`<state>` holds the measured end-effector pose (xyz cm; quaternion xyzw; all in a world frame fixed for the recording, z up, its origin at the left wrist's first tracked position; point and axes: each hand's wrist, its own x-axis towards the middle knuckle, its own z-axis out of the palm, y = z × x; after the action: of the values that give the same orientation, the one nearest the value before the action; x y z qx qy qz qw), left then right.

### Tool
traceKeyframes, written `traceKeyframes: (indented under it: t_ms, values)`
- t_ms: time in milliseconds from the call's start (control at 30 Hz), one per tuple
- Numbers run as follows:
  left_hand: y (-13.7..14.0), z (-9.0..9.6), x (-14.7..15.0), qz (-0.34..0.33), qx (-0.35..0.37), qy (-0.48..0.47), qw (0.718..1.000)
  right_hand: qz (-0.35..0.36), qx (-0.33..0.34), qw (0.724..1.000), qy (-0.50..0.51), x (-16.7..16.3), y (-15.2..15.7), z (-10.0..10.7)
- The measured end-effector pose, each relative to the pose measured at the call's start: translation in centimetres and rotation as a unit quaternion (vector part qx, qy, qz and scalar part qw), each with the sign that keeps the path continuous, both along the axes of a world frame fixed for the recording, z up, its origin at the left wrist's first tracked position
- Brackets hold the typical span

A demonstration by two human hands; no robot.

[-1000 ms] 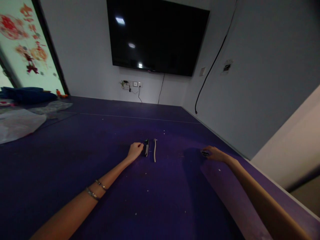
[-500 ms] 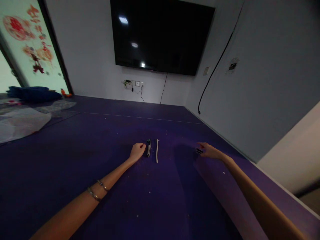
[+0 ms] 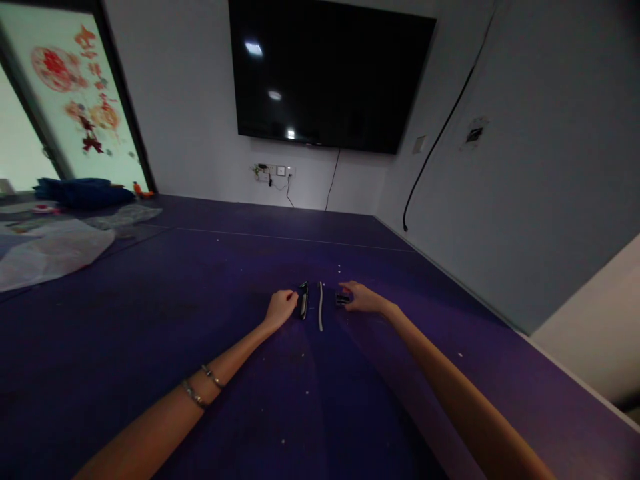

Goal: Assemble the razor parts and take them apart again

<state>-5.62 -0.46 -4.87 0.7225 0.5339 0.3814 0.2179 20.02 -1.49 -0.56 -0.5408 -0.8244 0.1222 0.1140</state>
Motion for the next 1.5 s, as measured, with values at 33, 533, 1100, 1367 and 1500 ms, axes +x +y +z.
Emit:
traceKeyframes:
  t_ms: [33,533,1100,1367,1500]
  values:
    - [0.0,0.0,0.0,-0.002,0.000,0.001,1.000,0.004,0.000,1.000,0.001,-0.2,0.2,-0.1]
    - [0.1,-0.3,0.1,-0.001,0.018,0.028,0.999,0.009,-0.003,0.999,0.043,-0.8,1.2,-1.4]
    - [0.1,-0.2,-0.1,-0.001,0.000,-0.003,1.000,-0.003,0.058,0.994,0.093,1.0,0.7,-2.3]
    - [0.2,-0.2,-0.3,-0.006,0.014,-0.027,1.000,-0.154,0.141,0.975,0.081,7.5,-2.1,-4.7]
    - [0.4,-0.3,-0.2,0.002,0.011,-0.025,1.000,-0.180,0.147,0.970,0.068,9.6,-3.5,-5.9]
